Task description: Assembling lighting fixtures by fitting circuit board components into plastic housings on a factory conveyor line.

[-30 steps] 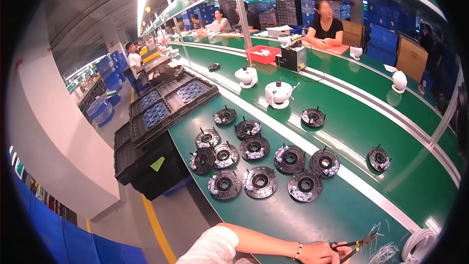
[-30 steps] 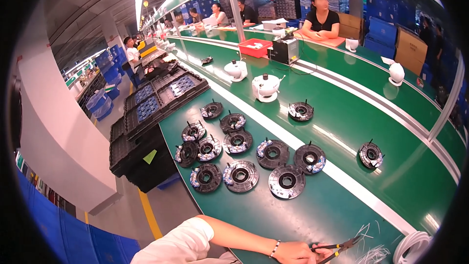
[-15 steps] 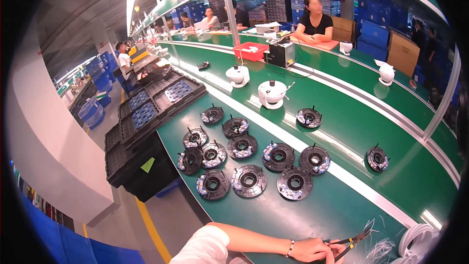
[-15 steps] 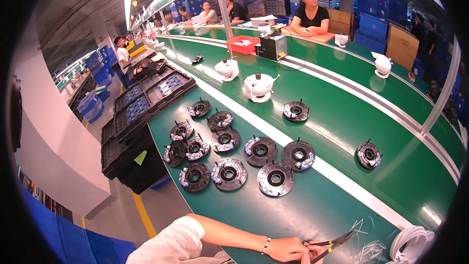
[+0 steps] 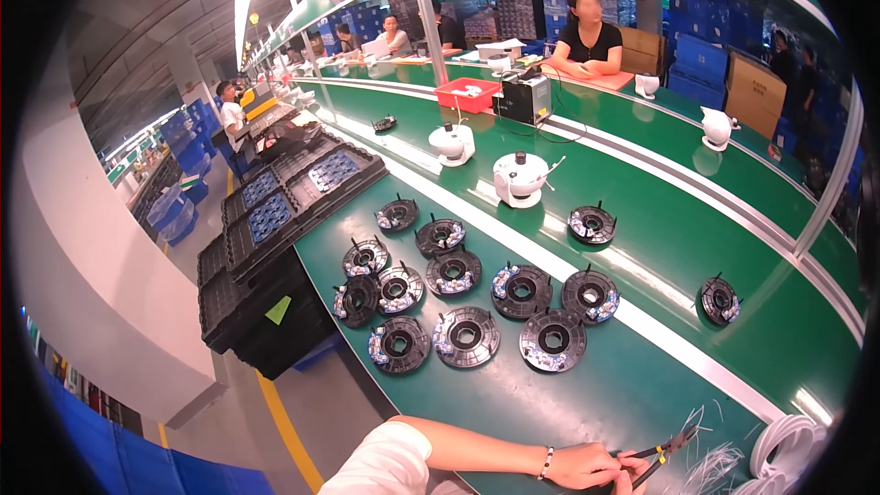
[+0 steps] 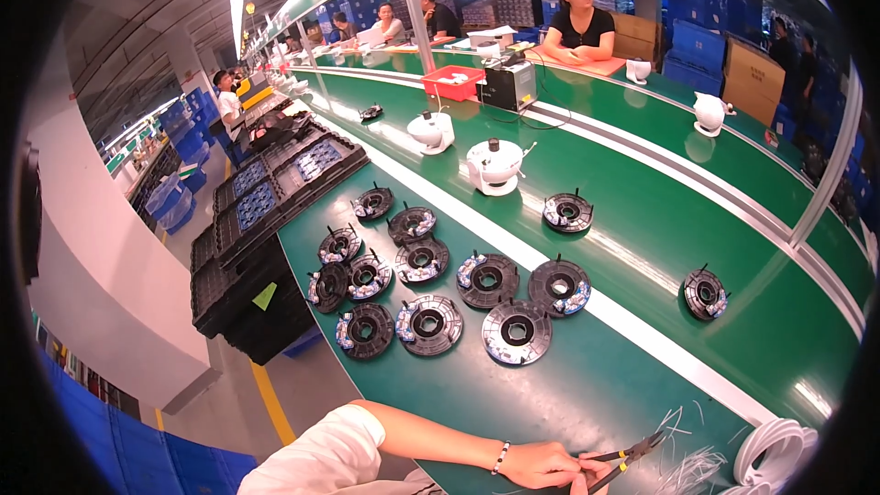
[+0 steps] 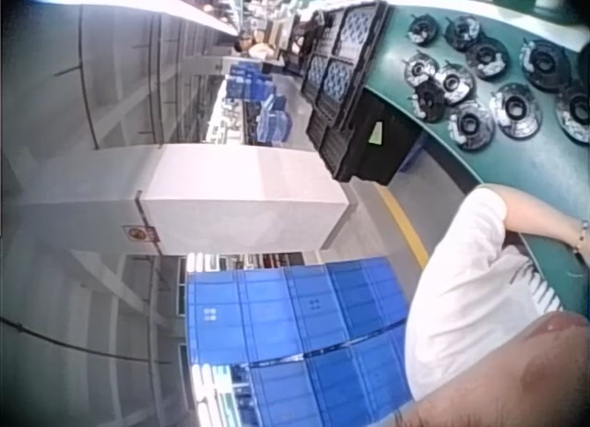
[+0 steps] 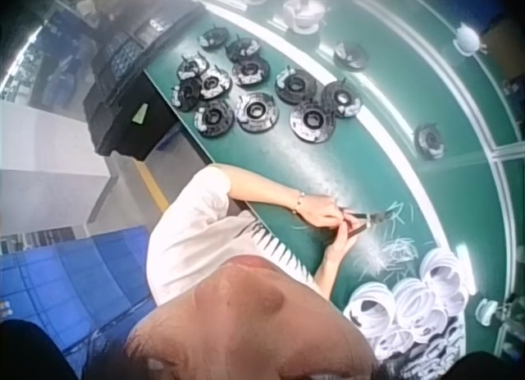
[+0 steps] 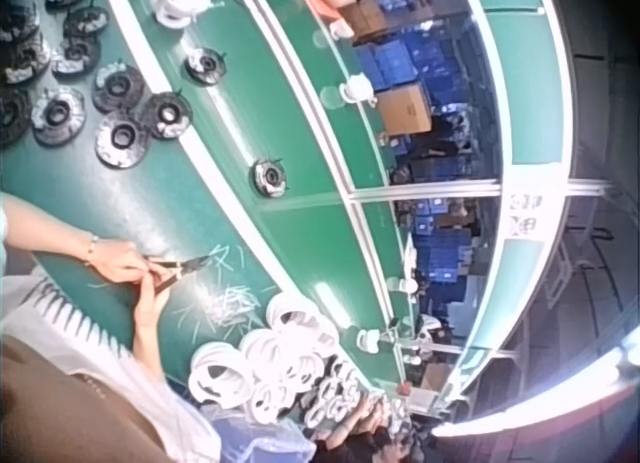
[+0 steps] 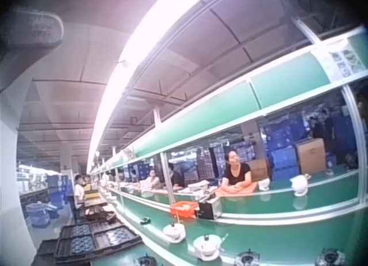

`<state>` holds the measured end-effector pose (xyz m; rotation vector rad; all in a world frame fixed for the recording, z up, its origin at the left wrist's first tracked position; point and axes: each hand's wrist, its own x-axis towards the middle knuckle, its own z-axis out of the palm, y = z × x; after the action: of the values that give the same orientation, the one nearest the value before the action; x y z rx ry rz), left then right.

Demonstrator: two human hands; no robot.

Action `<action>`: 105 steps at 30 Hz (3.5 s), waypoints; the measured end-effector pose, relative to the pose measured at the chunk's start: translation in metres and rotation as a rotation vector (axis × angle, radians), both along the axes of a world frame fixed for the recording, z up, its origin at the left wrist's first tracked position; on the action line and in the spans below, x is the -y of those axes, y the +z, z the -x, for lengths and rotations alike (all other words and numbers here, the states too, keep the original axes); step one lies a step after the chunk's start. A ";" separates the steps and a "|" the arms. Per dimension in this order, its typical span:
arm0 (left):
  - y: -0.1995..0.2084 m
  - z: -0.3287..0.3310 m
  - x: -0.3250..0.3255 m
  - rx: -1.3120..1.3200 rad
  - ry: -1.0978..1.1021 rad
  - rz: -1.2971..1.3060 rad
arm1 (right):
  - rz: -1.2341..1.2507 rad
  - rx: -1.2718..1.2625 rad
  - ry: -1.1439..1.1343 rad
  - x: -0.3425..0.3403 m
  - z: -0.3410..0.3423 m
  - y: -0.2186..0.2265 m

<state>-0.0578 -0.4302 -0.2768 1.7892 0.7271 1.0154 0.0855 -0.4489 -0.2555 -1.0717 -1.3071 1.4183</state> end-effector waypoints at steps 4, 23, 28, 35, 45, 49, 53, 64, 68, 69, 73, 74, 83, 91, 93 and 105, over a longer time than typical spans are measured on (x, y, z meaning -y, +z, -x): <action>0.001 0.003 0.005 0.024 0.049 -0.023 | 0.017 -0.015 0.017 0.001 0.003 -0.001; 0.025 -0.038 -0.276 -0.952 0.680 -0.165 | -0.191 -0.008 -0.059 0.023 -0.034 -0.012; -0.001 -0.054 -0.297 -1.038 0.777 -0.182 | -0.145 -0.028 -0.033 0.025 -0.031 -0.012; 0.007 -0.075 -0.298 -0.833 0.936 -0.569 | -0.093 -0.036 -0.004 0.029 -0.031 -0.012; 0.015 -0.085 -0.305 -0.652 0.639 -0.667 | -0.066 -0.048 0.022 0.026 -0.025 -0.007; 0.013 -0.115 -0.316 -0.695 0.333 -0.782 | -0.045 -0.067 -0.048 0.023 -0.031 -0.002; 0.004 -0.146 -0.333 -0.758 0.308 -0.668 | -0.096 -0.053 -0.050 0.021 -0.034 0.005; 0.043 -0.012 -0.147 -0.638 0.318 -0.907 | 0.127 -0.402 0.210 0.031 -0.029 -0.002; 0.019 0.034 -0.025 -0.748 0.506 -0.721 | 0.219 -0.396 0.253 0.031 -0.034 0.010; 0.016 0.040 -0.001 -0.784 0.546 -0.658 | 0.202 -0.374 0.264 0.032 -0.031 0.008; 0.027 0.053 0.057 -0.805 0.584 -0.392 | 0.270 -0.385 0.357 0.044 -0.023 0.011; 0.037 0.054 0.069 -0.816 0.616 -0.312 | 0.285 -0.382 0.380 0.045 -0.023 0.011; 0.030 0.017 0.116 -0.028 0.743 0.127 | 0.296 -0.403 0.305 0.038 -0.012 0.020; 0.119 0.073 -0.037 -0.427 0.599 -0.578 | 0.123 -0.324 0.087 0.043 -0.038 -0.015; 0.113 0.057 -0.105 -0.636 0.501 -0.674 | 0.105 -0.457 0.014 0.053 -0.050 -0.025; 0.026 0.014 -0.280 -1.221 0.653 -0.450 | 0.035 -0.465 0.018 0.051 -0.039 -0.027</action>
<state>-0.0720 -0.1499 -0.2509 2.6073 2.0411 0.3368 0.1247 -0.5001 -0.2825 -0.6933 -0.9584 1.5903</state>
